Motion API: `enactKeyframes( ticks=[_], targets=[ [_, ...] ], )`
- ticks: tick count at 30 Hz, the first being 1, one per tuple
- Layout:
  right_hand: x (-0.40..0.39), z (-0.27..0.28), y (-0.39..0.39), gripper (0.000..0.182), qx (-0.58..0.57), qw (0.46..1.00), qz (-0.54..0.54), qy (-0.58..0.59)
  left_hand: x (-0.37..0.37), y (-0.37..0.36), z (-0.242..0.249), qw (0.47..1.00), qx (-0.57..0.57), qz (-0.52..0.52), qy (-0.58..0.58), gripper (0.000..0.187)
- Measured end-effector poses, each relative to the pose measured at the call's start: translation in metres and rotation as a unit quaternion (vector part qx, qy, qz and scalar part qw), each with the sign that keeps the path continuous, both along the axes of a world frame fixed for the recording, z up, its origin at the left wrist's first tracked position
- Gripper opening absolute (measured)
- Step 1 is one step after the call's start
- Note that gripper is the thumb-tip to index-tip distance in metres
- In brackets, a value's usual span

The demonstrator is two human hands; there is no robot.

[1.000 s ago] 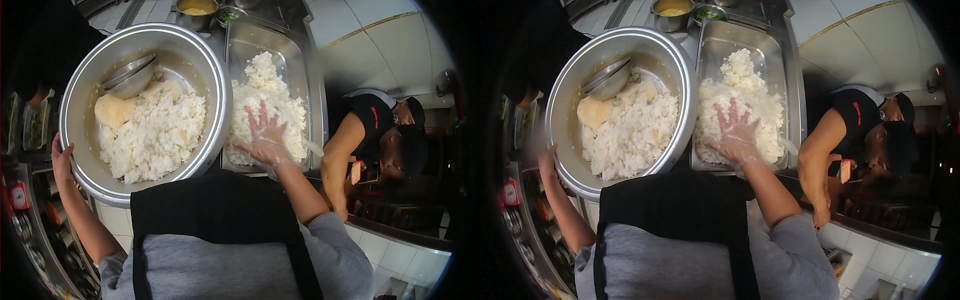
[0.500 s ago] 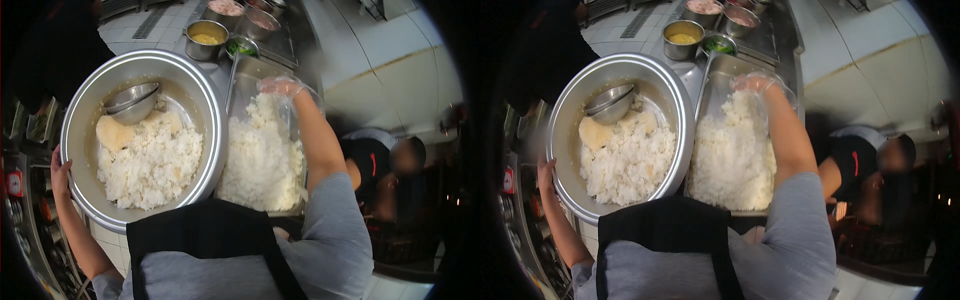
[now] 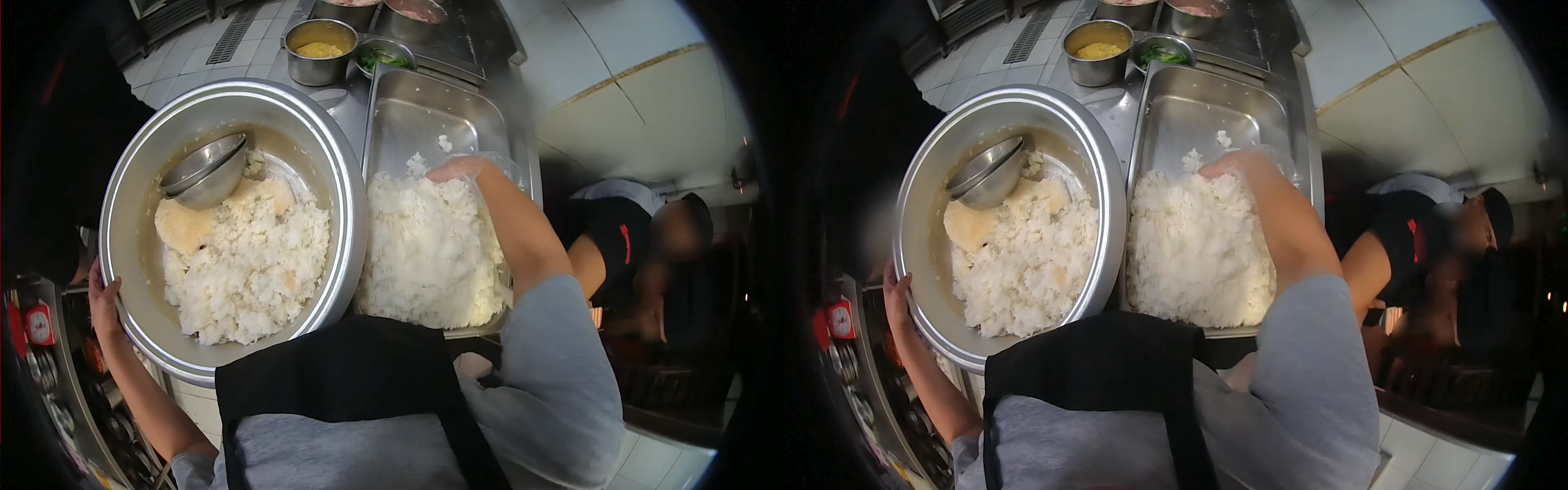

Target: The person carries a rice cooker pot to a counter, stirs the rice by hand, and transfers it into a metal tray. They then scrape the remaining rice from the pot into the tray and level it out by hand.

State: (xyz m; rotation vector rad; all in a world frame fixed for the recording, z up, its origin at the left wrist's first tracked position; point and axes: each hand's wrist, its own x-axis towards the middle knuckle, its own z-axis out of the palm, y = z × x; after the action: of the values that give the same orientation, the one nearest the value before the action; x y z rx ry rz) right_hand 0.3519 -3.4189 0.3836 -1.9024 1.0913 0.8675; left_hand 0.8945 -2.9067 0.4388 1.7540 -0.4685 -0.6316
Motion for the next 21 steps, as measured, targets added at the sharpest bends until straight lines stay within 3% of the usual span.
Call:
enactKeyframes(
  ticks=[3,5,10,14,17,18,20,21],
  targets=[
    [-0.008,0.054,0.042,0.066,-0.016,0.995,-0.067,-0.067,0.006,0.002,-0.005,1.0,0.013,0.009,-0.016,0.065],
    [0.008,0.119,0.099,0.061,-0.064,0.995,-0.067,-0.049,0.0,-0.004,0.001,0.999,0.023,0.02,-0.04,0.066],
    [-0.007,0.15,0.199,0.052,-0.285,0.946,-0.017,-0.15,0.007,0.001,-0.005,0.999,-0.032,-0.029,0.015,0.065],
    [-0.009,0.12,0.274,0.059,-0.434,0.888,-0.017,-0.15,0.001,-0.002,-0.003,0.998,-0.051,-0.013,0.038,0.063],
    [-0.01,0.106,0.289,0.063,-0.448,0.893,-0.045,-0.022,0.001,-0.005,-0.001,0.997,-0.053,-0.012,0.053,0.061],
    [-0.021,0.093,0.283,0.061,-0.468,0.88,-0.052,-0.052,0.003,-0.004,-0.003,0.997,-0.056,-0.016,0.054,0.06],
    [-0.066,0.025,0.232,0.061,-0.469,0.877,0.099,-0.026,0.01,-0.003,-0.008,0.996,-0.06,-0.022,0.055,0.059],
    [-0.067,0.02,0.219,0.063,-0.444,0.878,0.176,0.023,0.01,-0.002,-0.008,0.996,-0.063,-0.028,0.055,0.059]
  ],
)
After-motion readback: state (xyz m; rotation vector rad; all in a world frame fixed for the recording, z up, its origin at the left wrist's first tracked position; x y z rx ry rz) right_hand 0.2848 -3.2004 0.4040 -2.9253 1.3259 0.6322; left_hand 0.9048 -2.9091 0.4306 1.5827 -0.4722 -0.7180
